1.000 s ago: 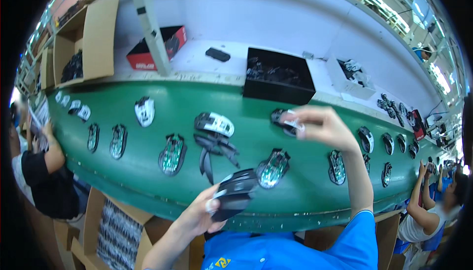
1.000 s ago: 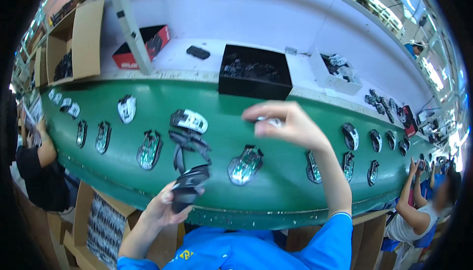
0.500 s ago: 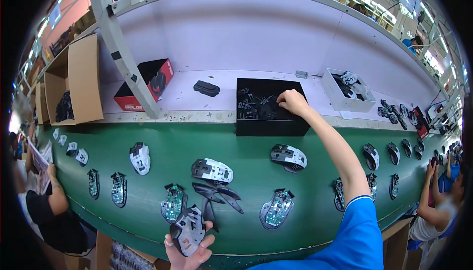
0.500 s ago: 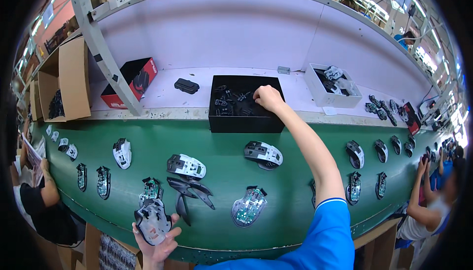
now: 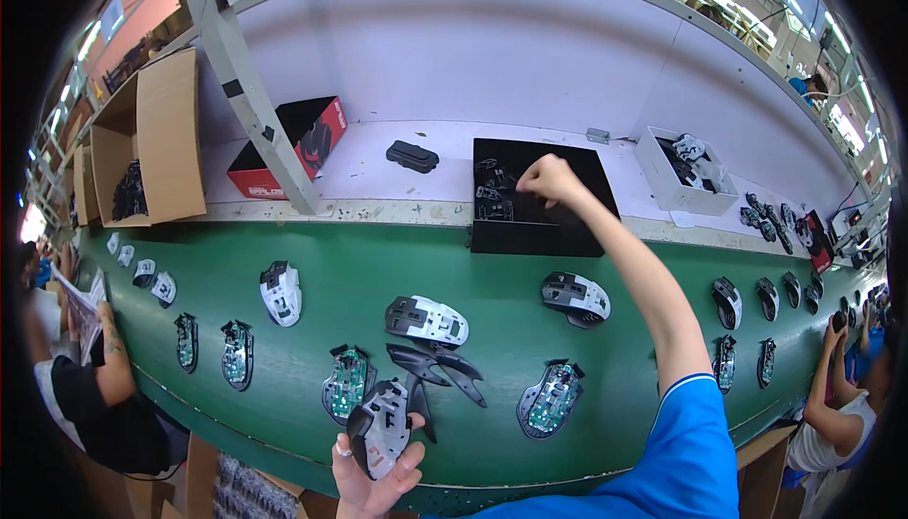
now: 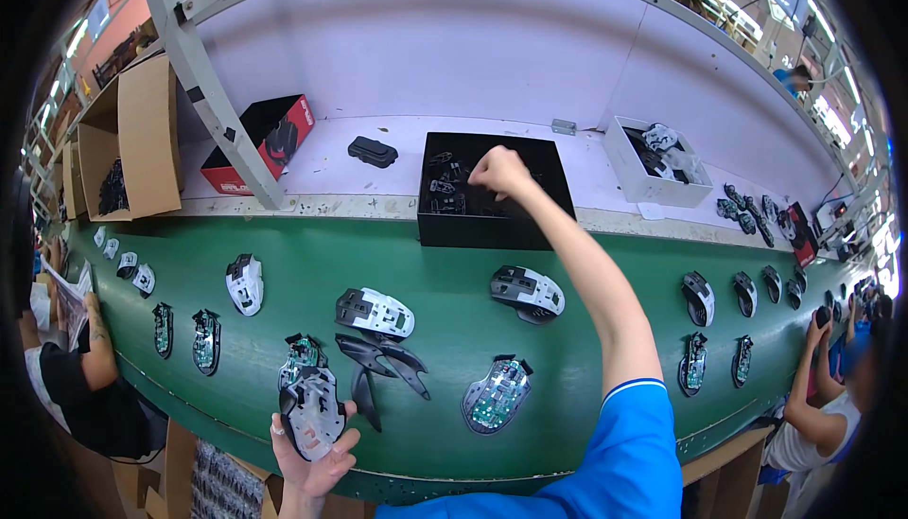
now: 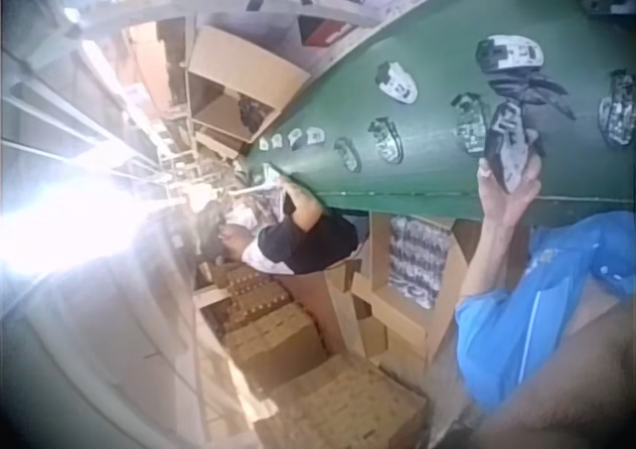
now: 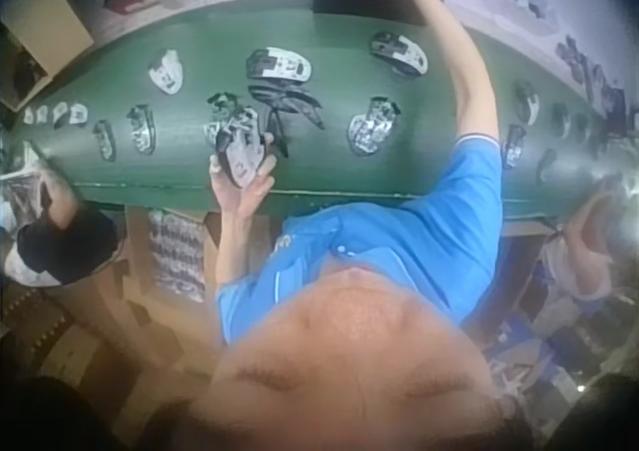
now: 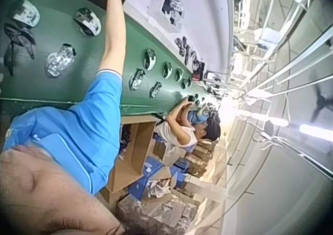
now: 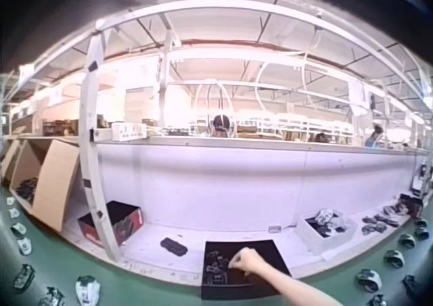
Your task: The person assembles computer mice on a green assembly line. They pick up a mouse base, insert a black plastic component, and then attach a white top shell to complete the unit. The process is repeated for multiple units, with the person occasionally reaching into a box to retrieve parts.
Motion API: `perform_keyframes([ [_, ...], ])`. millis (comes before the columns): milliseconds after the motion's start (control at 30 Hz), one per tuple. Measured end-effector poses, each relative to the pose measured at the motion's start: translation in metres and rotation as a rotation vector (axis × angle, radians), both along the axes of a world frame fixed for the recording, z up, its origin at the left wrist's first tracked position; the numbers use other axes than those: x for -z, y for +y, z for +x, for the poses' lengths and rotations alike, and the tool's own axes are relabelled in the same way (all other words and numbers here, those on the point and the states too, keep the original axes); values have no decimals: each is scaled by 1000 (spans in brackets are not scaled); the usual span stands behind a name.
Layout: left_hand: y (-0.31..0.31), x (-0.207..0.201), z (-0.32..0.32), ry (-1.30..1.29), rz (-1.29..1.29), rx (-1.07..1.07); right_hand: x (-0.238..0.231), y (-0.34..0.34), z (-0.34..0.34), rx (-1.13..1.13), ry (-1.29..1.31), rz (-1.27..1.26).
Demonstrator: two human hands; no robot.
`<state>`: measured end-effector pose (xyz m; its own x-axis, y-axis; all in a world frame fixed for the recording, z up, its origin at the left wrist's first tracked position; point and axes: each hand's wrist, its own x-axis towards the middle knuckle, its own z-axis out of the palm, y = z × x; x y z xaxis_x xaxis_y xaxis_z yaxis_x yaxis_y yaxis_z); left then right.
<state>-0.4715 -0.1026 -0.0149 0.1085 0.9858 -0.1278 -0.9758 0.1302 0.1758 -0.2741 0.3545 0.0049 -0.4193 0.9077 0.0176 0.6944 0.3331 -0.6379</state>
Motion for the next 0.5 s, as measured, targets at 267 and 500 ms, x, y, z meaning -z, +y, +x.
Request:
perform_keyframes([
  [267,11,-8,1,202,-6,167,-80,-64,33,-214,62,173],
  [500,24,-40,21,365,26,478,-154,-275,40,-946,151,490],
])
